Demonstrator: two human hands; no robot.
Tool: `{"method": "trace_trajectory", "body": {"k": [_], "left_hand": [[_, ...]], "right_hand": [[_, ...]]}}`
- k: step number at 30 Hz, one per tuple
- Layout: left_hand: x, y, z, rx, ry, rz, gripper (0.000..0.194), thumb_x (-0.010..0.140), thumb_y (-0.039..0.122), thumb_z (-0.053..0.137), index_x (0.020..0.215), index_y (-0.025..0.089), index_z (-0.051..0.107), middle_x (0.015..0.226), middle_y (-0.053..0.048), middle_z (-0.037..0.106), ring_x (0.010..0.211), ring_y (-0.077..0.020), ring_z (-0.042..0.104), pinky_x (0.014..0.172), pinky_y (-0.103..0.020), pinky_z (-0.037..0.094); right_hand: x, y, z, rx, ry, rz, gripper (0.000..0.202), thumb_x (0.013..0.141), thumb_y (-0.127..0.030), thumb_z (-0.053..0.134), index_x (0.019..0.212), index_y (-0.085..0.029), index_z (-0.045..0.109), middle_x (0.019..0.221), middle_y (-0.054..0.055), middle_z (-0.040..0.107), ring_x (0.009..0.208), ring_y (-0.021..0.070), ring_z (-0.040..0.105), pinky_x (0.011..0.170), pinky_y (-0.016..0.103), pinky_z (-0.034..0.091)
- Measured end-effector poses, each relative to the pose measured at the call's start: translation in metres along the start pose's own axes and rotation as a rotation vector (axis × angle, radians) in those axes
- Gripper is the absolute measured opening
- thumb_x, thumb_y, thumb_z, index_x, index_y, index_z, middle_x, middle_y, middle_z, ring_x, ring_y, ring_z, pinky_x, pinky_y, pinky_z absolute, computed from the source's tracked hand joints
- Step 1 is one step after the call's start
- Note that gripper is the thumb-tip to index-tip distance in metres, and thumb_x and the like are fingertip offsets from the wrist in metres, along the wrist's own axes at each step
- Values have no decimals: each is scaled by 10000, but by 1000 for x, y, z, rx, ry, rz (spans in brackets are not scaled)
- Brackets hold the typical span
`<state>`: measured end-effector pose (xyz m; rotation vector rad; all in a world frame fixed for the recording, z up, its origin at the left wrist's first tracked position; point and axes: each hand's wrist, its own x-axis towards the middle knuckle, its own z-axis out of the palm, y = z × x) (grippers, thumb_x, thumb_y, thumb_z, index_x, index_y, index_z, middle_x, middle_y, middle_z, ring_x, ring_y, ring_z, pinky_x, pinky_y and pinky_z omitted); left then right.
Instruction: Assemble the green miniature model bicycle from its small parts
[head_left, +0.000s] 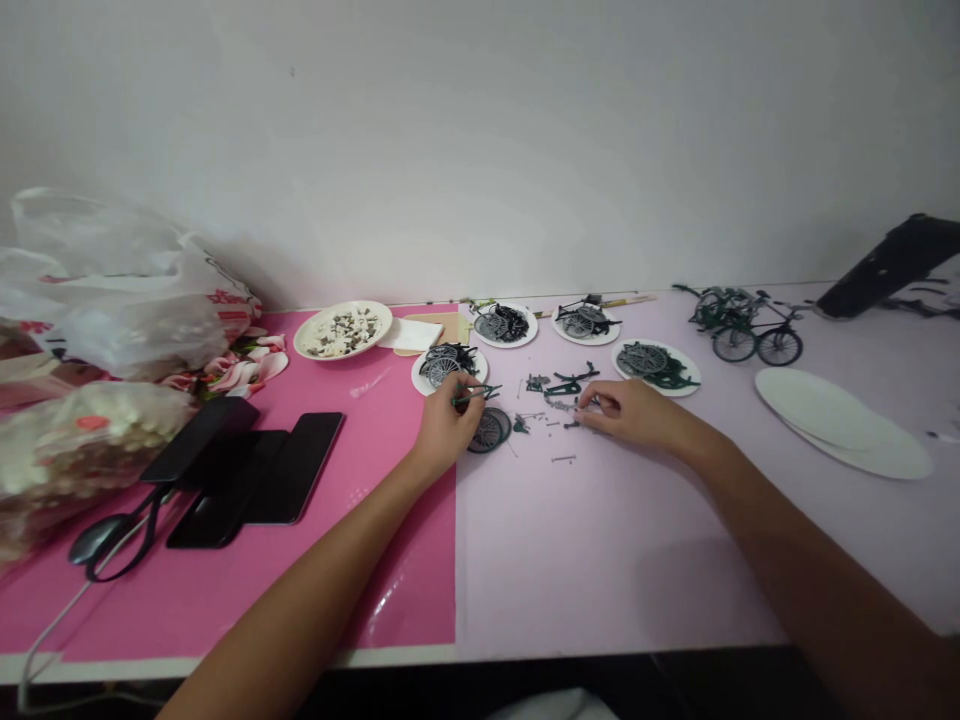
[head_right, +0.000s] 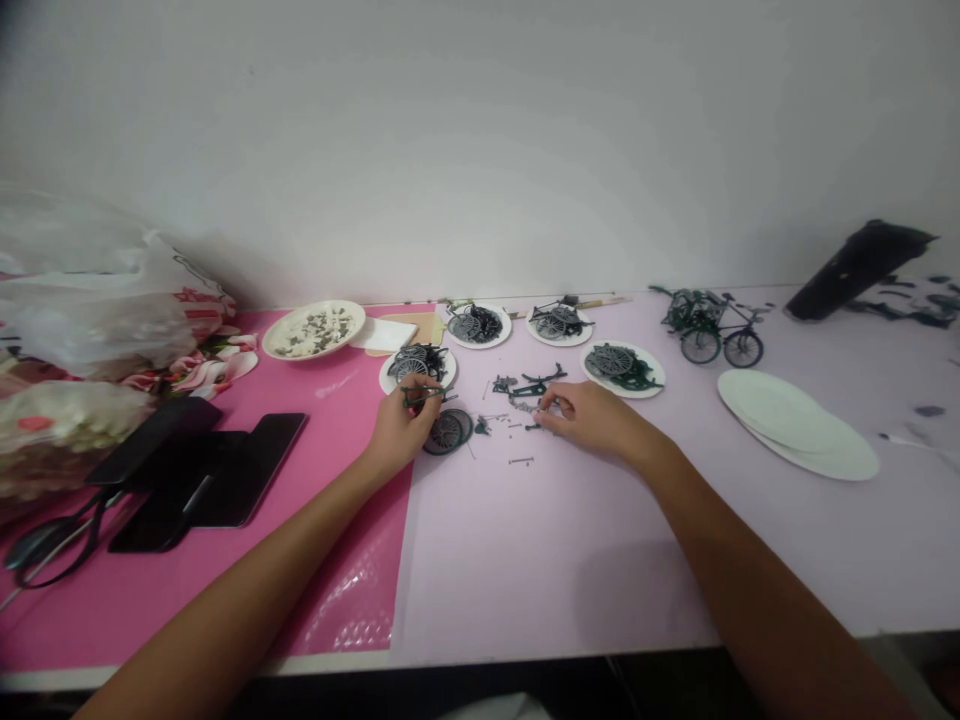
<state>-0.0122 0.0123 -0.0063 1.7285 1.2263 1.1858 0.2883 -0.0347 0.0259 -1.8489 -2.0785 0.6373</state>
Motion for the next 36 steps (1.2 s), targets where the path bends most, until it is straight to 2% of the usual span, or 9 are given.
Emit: {"method": "trace_trajectory", "body": {"k": [4,6,8,10,14,20,24,31,36], "left_hand": [[0,2,0,-21,-6,-5,137,850,275,644,969,207,636,708,9,619,596,-158,565,577,-264,437],[-1,2,0,-22,-7,-7,137,852,278,643,967,205,635,723,3,628,599,-157,563,580,-265,437],[-1,2,0,-16,-8,-5,141,855,286,642,968,202,635,745,-7,642,615,-160,568,589,-267,442],[-1,2,0,-3,-14,-2,150,862,298,637,975,199,635,769,-15,659,634,-164,575,599,-268,445],[-1,2,0,57,-37,24,153,881,308,621,985,196,625,770,-12,656,631,-161,558,602,-268,430],[-2,3,0,128,-67,79,136,892,284,590,1000,203,605,729,6,619,615,-160,541,599,-266,411],[-3,3,0,158,-80,77,135,896,287,580,1000,204,601,722,9,619,607,-161,539,595,-267,408],[-1,-1,0,154,-72,90,148,886,295,578,997,201,603,724,11,618,606,-158,539,591,-262,413],[0,-1,0,152,-71,70,148,872,303,588,979,205,609,695,25,598,576,-150,513,569,-257,397]], "right_hand": [[-4,-3,0,30,-34,7,335,883,-565,684,1031,-267,729,666,-37,499,556,154,424,551,301,297],[-4,-4,4,34,10,-15,352,874,-564,708,1074,-276,735,716,-22,547,592,169,471,565,308,347],[-2,-4,11,23,127,-96,358,879,-562,721,1098,-279,741,861,24,640,735,215,583,658,341,457],[2,-4,22,-2,260,-237,320,930,-517,689,1126,-271,749,1115,88,695,1021,285,645,872,423,526],[9,-11,43,-140,285,-503,351,1033,-283,544,1350,-257,690,1358,108,700,1307,332,568,1085,558,486],[10,-21,64,-293,236,-659,576,999,-36,421,1493,-267,607,1548,49,610,1507,329,430,1176,599,451],[13,-17,72,-228,198,-685,655,952,19,444,1499,-303,605,1530,35,628,1514,316,438,1165,591,483],[17,-20,73,-127,308,-723,339,1019,-108,551,1222,-240,787,1267,71,778,1279,328,597,1059,575,559],[18,-20,64,9,407,-742,160,983,-202,684,1069,-242,813,1083,71,809,1125,304,634,981,540,583]]}}
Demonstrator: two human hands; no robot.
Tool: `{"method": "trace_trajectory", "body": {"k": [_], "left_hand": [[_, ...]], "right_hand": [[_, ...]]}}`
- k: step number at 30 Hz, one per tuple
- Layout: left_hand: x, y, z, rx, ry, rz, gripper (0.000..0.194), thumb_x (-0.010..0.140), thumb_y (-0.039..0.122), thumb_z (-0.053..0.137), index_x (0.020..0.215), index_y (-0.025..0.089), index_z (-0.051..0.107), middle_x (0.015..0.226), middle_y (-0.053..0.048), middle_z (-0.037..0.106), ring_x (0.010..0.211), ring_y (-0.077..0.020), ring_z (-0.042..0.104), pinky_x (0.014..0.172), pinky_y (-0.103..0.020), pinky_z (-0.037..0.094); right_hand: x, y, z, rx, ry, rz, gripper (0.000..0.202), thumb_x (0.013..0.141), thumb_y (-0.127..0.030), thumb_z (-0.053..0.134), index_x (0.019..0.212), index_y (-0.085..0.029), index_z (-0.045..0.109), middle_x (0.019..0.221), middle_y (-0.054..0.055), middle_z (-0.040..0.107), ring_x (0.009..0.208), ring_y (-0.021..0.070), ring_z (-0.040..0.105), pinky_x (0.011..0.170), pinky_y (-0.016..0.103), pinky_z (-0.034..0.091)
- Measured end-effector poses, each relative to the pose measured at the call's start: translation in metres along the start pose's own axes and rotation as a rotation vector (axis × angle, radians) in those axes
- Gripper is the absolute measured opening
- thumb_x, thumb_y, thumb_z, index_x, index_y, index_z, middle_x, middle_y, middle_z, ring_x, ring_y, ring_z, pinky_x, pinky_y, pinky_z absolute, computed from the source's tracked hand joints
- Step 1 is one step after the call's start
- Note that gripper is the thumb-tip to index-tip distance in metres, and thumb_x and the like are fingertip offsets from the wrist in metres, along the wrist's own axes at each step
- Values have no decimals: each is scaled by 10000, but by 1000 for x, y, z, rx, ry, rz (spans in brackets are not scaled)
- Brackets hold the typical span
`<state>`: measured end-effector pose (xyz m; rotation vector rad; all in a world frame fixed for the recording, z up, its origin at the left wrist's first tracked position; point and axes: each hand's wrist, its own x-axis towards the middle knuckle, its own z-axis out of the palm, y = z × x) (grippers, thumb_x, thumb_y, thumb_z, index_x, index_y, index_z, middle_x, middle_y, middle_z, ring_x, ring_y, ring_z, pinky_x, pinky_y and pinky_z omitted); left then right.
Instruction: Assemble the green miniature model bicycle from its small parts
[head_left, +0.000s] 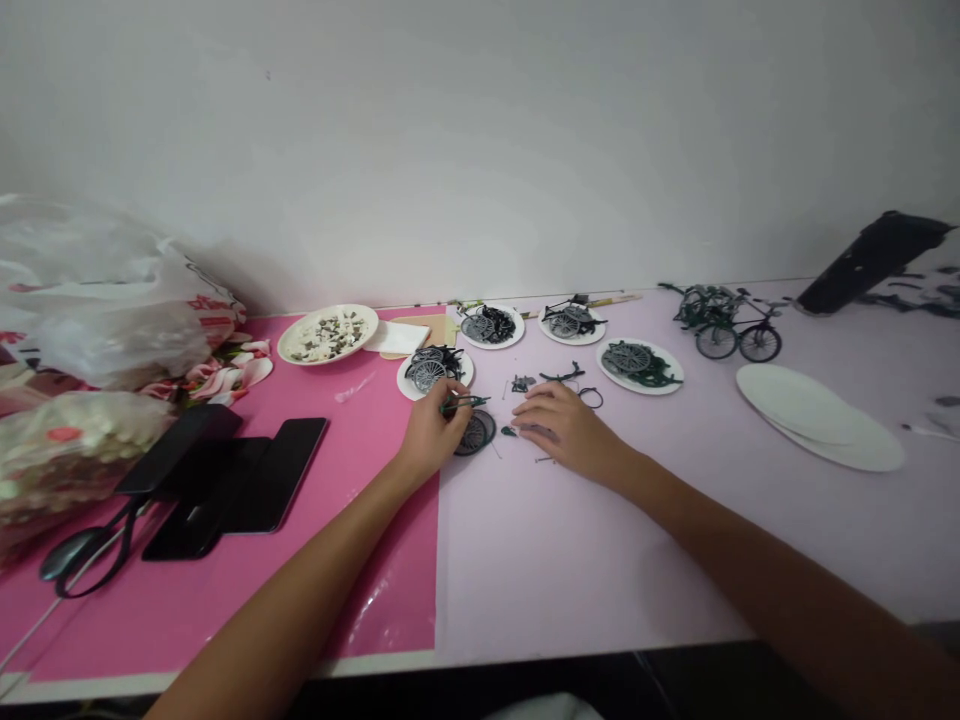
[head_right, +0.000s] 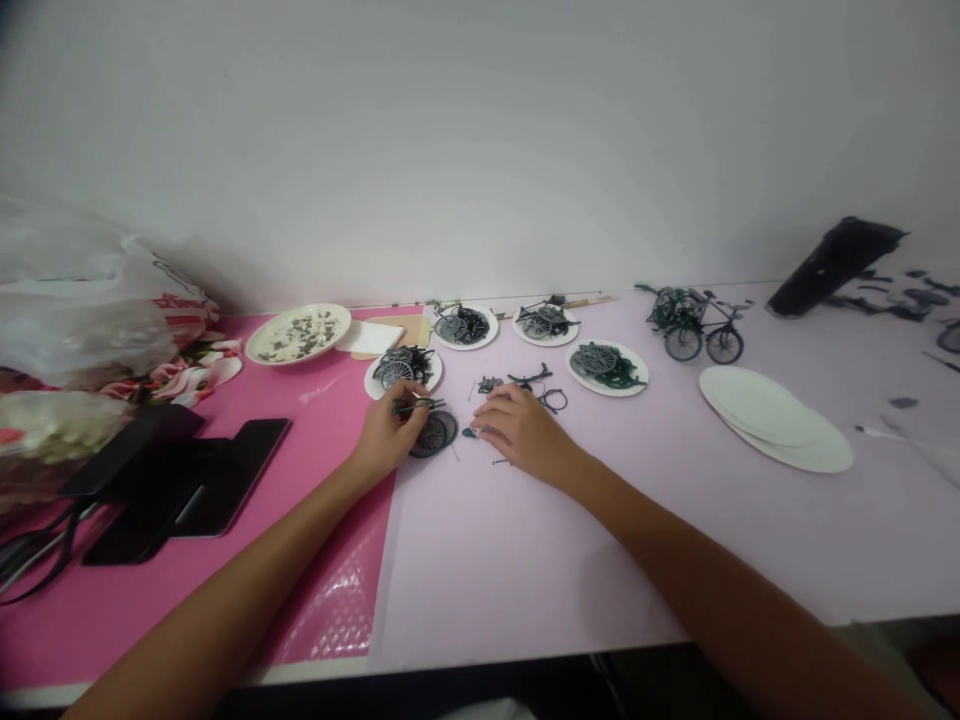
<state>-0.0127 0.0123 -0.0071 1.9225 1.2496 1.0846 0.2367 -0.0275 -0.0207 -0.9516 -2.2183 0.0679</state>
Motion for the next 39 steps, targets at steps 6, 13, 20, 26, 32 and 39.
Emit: {"method": "trace_trajectory", "body": {"k": [6,13,20,26,32,39], "left_hand": [[-1,6,-3,11,2,-2,145,863,297,588,977,208,605,699,28,609,595,-154,542,580,-260,404],[-6,15,-1,-13,-16,38,137,844,283,594,957,208,614,776,13,611,644,-144,542,616,-255,421],[-12,26,4,-85,-61,-31,144,852,277,588,974,204,611,736,21,605,615,-133,515,595,-243,416],[-14,30,5,-134,-70,-35,156,875,300,596,994,201,613,733,19,592,632,-132,513,599,-242,421],[-14,29,5,-170,-75,-58,172,868,301,615,1006,199,624,730,18,603,641,-137,547,603,-243,443],[-14,25,7,-246,-109,-86,187,867,303,624,1020,198,602,718,29,595,640,-134,550,625,-250,456]], "right_hand": [[-3,3,-2,93,72,58,156,998,-210,672,1085,-246,796,987,72,799,934,247,689,850,437,601],[-2,-5,-5,146,116,182,309,1052,-156,489,1182,-244,754,951,91,723,968,264,614,818,432,580],[0,-13,-13,289,119,208,231,1049,-160,507,998,-238,718,927,53,723,881,204,673,796,359,572],[-2,-17,-7,309,143,187,282,1056,-178,496,1165,-252,745,975,82,719,966,223,685,867,405,605],[1,-16,-6,179,179,152,201,1029,-235,606,991,-261,802,951,84,716,997,262,630,904,455,570],[-1,-21,-2,245,248,219,81,951,-317,749,929,-249,785,882,58,757,806,220,666,737,367,583]]}}
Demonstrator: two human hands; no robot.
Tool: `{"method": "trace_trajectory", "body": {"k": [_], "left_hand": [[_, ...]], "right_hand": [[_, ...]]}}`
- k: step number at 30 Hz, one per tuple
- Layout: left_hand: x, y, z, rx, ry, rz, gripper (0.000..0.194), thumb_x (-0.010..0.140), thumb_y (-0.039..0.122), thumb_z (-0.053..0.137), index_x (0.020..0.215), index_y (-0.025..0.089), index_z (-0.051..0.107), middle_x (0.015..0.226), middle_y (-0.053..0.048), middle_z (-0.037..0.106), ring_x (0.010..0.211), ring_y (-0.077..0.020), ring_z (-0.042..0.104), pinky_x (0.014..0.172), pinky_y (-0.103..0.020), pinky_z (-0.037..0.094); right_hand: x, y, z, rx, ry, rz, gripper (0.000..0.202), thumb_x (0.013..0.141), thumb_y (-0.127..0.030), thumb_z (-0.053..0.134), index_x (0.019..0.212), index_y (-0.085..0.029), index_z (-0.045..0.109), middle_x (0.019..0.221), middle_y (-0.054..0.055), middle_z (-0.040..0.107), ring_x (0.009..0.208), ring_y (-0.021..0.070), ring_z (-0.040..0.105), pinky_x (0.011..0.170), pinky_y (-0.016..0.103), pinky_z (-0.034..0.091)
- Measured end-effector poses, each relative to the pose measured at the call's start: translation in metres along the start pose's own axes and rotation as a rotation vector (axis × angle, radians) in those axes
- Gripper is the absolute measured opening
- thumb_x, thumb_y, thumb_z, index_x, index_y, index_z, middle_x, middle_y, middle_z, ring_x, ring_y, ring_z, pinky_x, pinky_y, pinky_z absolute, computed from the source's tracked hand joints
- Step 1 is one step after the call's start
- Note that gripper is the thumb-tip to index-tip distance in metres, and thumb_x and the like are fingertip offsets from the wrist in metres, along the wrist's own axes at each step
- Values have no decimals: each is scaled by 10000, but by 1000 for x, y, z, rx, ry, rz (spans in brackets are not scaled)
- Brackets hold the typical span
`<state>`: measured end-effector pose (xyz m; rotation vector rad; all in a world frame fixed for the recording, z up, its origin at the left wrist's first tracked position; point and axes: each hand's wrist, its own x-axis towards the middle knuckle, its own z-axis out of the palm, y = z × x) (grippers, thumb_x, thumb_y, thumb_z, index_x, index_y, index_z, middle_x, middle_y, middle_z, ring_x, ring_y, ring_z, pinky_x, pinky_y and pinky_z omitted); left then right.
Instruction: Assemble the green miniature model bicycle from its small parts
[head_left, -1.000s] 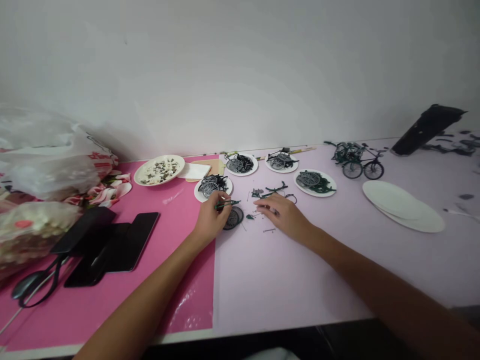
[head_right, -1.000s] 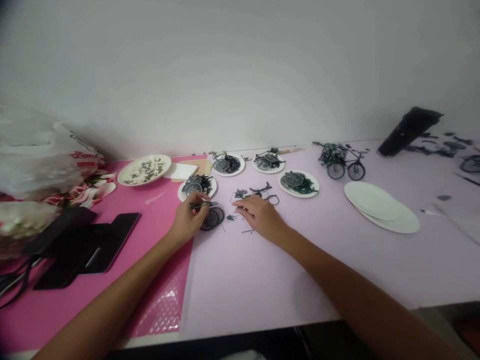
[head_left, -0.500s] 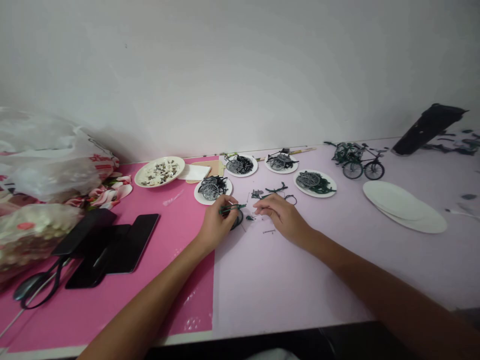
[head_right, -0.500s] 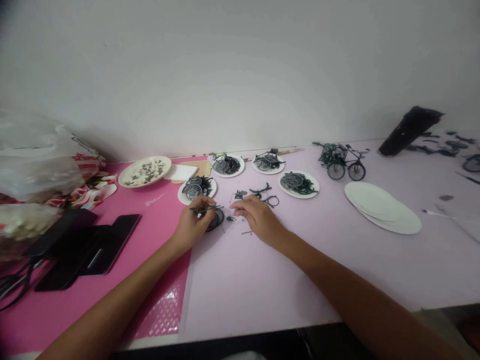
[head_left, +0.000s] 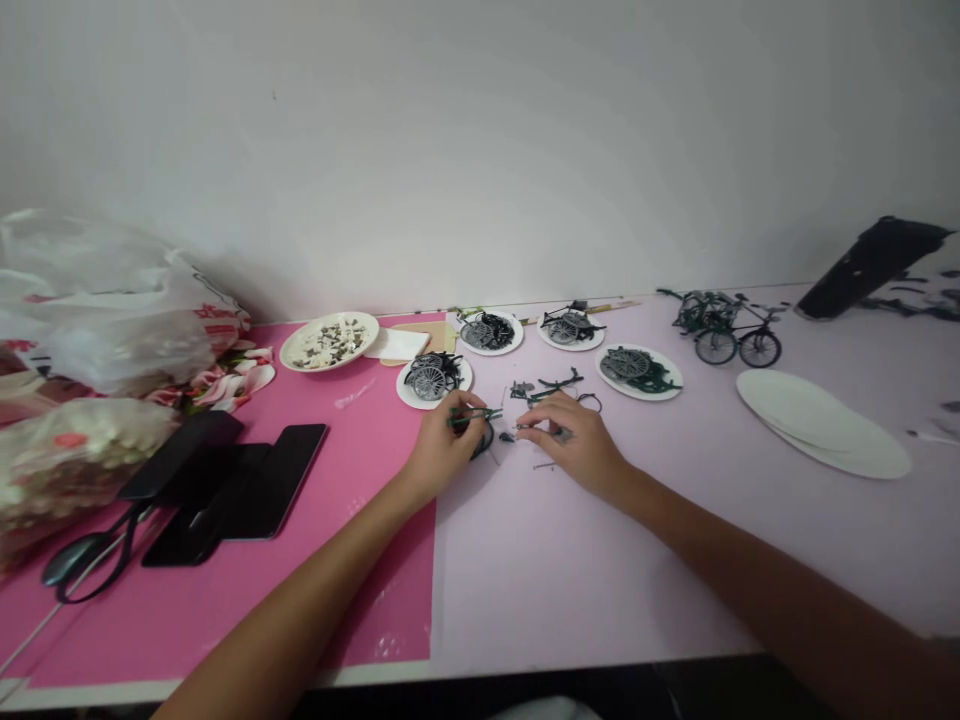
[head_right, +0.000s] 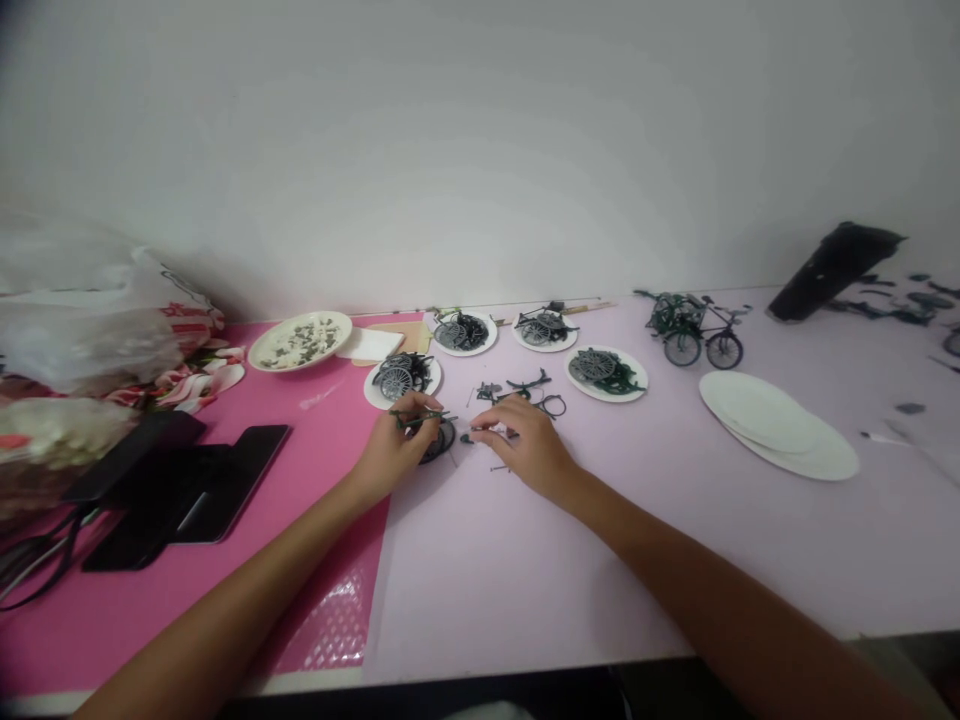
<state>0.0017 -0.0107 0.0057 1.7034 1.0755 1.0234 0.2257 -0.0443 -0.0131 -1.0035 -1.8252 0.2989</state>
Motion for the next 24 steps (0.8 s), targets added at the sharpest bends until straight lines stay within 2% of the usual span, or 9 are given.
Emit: {"method": "trace_trajectory", "body": {"k": [3,5,9,13,17,20,24], "left_hand": [[-1,2,2,-31,-34,0,183,868,284,617,1024,192,592,718,33,586,634,-125,533,627,-246,447],[-3,4,4,-43,-59,5,175,866,270,619,1019,189,592,725,29,590,640,-123,534,632,-245,444],[-6,8,7,-68,-90,10,171,876,275,624,1019,187,590,749,16,610,663,-128,558,645,-247,445],[-8,10,10,-110,-80,6,208,881,300,634,1050,192,579,751,19,606,677,-134,566,645,-249,444],[-9,11,11,-113,-66,-38,221,888,312,636,1060,189,568,733,28,583,664,-129,556,640,-249,435],[-11,11,13,-156,-47,-57,344,887,301,645,1183,203,499,732,54,566,663,-124,547,644,-241,435],[-13,10,15,-214,-34,-30,516,895,284,652,1315,231,356,744,79,536,672,-121,539,648,-233,444]], "right_hand": [[-2,-1,4,80,55,106,96,912,-333,781,928,-239,791,914,59,785,736,192,695,671,331,600],[-2,-2,6,140,71,166,126,901,-356,783,940,-238,802,954,69,805,787,204,738,678,325,625],[-3,-3,8,202,47,240,153,885,-376,787,964,-251,828,993,76,824,874,228,774,697,328,657],[-4,-4,10,255,28,298,151,876,-372,791,949,-247,834,983,72,828,836,220,785,709,335,678],[-4,-7,10,273,23,330,190,860,-406,807,932,-231,824,999,82,822,749,198,762,616,311,664],[-3,-10,8,298,23,332,198,855,-413,810,926,-228,813,1004,84,807,735,185,742,549,279,632],[-3,-10,9,337,39,276,154,854,-384,818,890,-234,811,948,73,782,807,195,736,583,280,626]]}}
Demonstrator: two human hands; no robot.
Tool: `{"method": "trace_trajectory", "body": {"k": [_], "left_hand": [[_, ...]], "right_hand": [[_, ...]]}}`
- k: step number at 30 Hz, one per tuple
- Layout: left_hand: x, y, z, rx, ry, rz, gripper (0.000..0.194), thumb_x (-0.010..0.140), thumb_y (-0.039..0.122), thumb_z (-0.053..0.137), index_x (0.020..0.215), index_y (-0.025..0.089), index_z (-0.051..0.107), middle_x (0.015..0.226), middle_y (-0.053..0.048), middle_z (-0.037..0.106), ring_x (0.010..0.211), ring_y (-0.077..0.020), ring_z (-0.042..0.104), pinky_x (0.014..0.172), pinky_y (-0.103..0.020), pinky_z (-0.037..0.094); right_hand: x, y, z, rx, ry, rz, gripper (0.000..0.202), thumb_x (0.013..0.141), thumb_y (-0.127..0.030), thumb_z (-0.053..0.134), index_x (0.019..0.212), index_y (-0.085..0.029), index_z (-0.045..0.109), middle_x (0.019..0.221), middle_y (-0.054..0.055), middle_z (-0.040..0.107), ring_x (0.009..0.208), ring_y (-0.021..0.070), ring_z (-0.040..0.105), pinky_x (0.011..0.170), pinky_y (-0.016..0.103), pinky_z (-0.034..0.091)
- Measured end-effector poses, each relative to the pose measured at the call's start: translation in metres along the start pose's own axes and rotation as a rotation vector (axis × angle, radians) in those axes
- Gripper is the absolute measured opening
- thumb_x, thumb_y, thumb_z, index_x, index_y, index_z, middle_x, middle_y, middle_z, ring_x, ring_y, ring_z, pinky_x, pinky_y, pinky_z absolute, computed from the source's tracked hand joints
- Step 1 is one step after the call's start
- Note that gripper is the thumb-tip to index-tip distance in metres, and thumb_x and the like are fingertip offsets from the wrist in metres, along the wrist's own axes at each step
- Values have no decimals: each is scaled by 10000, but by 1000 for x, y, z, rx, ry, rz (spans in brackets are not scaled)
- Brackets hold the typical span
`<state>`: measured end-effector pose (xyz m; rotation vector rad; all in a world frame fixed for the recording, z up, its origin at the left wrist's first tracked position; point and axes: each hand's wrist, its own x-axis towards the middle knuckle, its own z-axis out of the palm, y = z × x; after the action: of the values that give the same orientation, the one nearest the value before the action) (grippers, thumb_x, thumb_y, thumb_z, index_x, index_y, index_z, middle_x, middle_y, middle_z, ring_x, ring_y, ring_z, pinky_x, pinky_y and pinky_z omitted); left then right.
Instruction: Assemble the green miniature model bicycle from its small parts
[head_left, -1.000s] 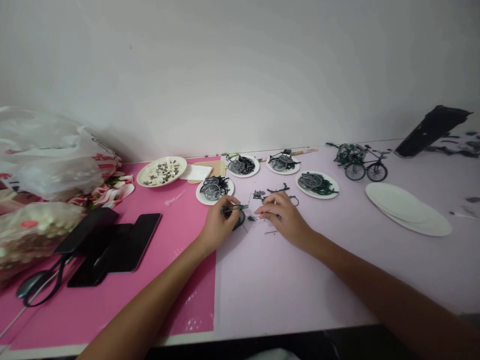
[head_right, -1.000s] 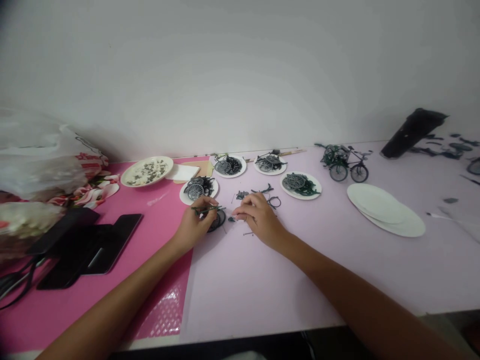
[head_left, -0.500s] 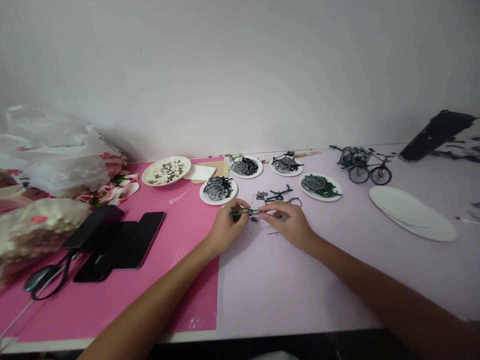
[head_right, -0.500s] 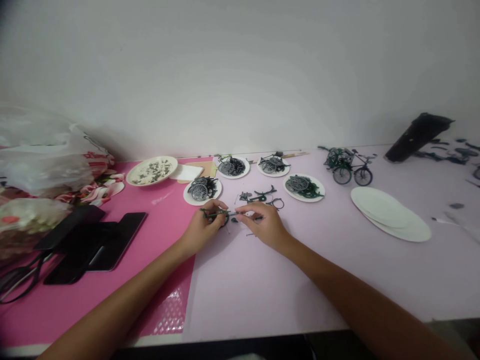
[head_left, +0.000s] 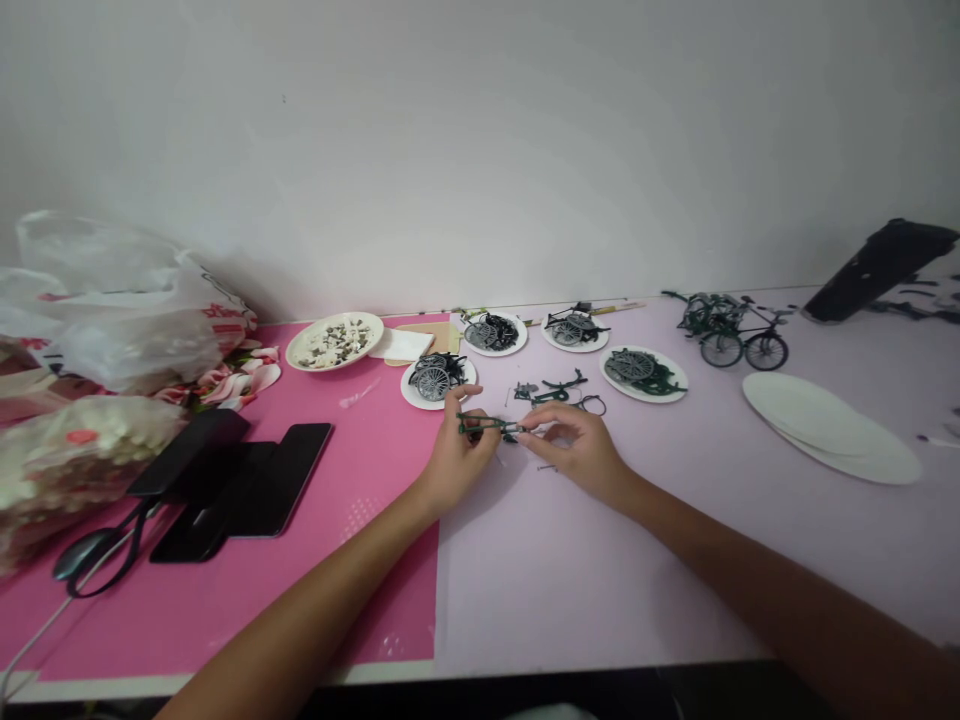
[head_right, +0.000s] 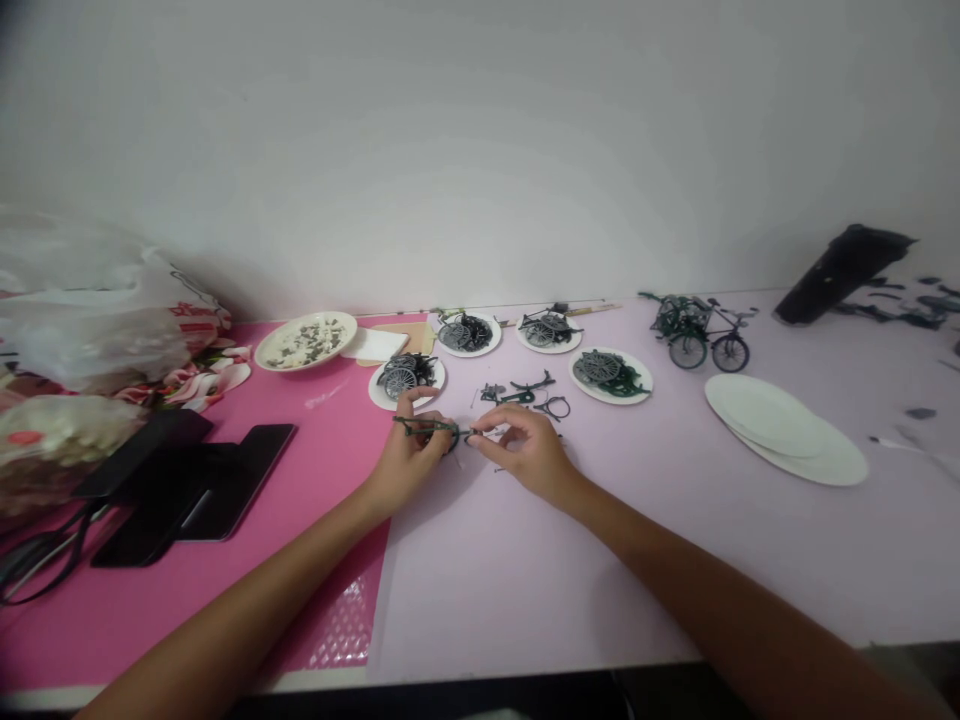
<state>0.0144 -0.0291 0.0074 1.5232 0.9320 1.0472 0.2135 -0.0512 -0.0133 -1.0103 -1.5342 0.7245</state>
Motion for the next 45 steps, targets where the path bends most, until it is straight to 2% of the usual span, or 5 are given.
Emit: {"method": "trace_trajectory", "body": {"k": [18,22,29,38,45], "left_hand": [[0,-1,6,43,-31,47,444,905,265,591,1259,243,324,737,91,500,620,-112,502,612,-227,391],[1,2,2,88,-48,83,420,914,290,602,1249,248,352,722,92,478,613,-119,472,608,-232,378],[3,-5,-4,132,-45,69,246,949,320,579,1153,224,480,742,65,485,628,-117,444,621,-240,363],[5,-11,-8,179,-68,94,203,1003,365,534,1124,202,525,724,56,485,645,-124,429,634,-256,360],[5,-8,-9,276,-80,88,203,993,367,535,1112,203,538,688,61,500,635,-131,449,631,-253,371]], "right_hand": [[-3,5,0,-16,-1,-20,154,849,-392,837,869,-240,831,836,53,749,707,171,689,541,276,577],[-3,1,1,-38,19,-28,155,859,-400,827,892,-248,835,914,65,761,799,191,714,572,281,597],[-4,3,3,-93,1,-44,158,897,-385,788,973,-260,848,971,69,738,807,179,693,563,274,588],[-3,7,3,-185,12,-125,108,902,-260,769,991,-259,830,977,86,735,855,210,697,588,298,605],[-5,0,2,-240,-37,-243,340,888,-291,816,1224,-294,760,1088,91,733,1013,252,658,669,347,610]]}}
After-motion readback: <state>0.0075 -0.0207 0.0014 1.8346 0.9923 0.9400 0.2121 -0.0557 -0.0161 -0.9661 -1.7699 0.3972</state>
